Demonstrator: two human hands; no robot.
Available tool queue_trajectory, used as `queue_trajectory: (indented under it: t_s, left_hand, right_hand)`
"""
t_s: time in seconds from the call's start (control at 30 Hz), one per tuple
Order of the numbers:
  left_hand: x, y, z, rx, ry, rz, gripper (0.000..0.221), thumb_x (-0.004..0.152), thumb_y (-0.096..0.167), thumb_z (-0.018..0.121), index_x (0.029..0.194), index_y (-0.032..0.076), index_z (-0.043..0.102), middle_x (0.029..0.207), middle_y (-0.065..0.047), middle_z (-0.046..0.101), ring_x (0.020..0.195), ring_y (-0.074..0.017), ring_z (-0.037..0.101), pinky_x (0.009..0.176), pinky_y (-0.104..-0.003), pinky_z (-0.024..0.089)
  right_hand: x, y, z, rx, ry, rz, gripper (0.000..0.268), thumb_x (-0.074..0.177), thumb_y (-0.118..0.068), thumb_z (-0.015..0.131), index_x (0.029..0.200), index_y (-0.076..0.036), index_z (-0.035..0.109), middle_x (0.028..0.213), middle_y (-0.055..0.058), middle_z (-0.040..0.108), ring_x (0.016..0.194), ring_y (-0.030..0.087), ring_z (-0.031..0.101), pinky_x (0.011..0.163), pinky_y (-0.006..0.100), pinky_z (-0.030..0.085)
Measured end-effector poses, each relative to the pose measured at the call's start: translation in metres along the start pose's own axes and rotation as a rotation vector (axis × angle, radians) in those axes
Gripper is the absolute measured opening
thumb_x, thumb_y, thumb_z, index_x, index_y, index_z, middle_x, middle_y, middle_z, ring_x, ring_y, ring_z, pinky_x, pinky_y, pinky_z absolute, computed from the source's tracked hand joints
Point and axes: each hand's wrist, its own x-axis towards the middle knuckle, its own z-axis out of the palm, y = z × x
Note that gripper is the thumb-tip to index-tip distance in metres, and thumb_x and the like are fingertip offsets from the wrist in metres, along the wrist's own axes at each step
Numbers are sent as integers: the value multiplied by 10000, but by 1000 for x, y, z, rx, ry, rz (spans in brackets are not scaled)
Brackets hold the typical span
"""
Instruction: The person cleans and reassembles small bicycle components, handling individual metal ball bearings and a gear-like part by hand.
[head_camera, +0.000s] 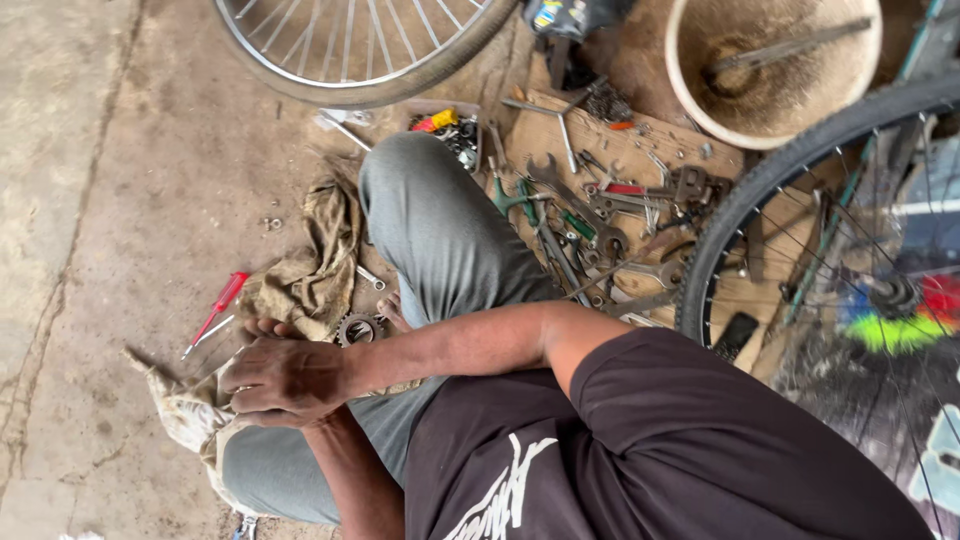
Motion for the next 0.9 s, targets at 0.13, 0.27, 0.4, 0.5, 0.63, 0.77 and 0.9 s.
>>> queue_trajectory:
  t_s: [0.13,0.27,0.4,0.5,0.63,0.77,0.9]
  left_hand:
    - [6,6,-9,-35,-1,41,587,1008,473,511,1321,-15,604,1330,-177,664,1286,-327,617,1127,-457,525]
    - [11,13,-30,-77,4,84,553,1012,447,517,1322,-3,605,1329,-164,664,1282,-313,619,1121,-445,525]
    - [15,21,-40,-120,-8,111,520,1016,422,522,1322,10,606,1328,-152,664,1278,-299,621,1115,-433,526]
    - [17,16,-34,-139,-54,90,496,1020,403,526,1323,19,606,1328,-143,665,1275,-289,623,1110,-424,526]
    - [29,10,-29,-160,-112,45,464,1024,378,531,1323,31,607,1327,-130,665,1271,-275,625,1104,-412,526]
    - [5,23,-36,-166,-133,41,434,1028,353,537,1324,44,608,1326,-118,666,1267,-262,627,1098,-399,526]
    - [10,41,-27,-186,-249,43,404,1032,328,542,1324,56,609,1325,-106,666,1263,-248,629,1092,-387,527]
  right_hand:
    - [13,-6,-9,47,29,-63,84,948,-185,687,864,-186,689,989,12,690,1046,168,679,1232,451,227]
    - [26,-19,-4,85,61,-94,80,964,-131,653,955,-192,705,1008,8,696,1033,167,678,1132,467,316]
    - [43,-22,19,80,164,-143,170,979,-77,619,1045,-197,721,1028,5,701,1020,166,677,1033,482,405]
    - [40,-17,34,217,41,-167,176,1018,-20,605,1128,-138,676,1093,57,704,996,147,661,929,426,512]
    - [38,-12,41,205,-10,-149,253,1007,60,618,1143,-142,685,1054,32,696,957,143,650,833,413,561]
    - [27,-11,29,251,-182,-138,241,932,-33,646,1171,-52,666,1128,113,660,1057,290,660,937,466,561]
    - [27,-15,40,157,-271,-158,267,952,-145,707,1209,-72,694,1213,123,679,1167,323,649,1030,496,528]
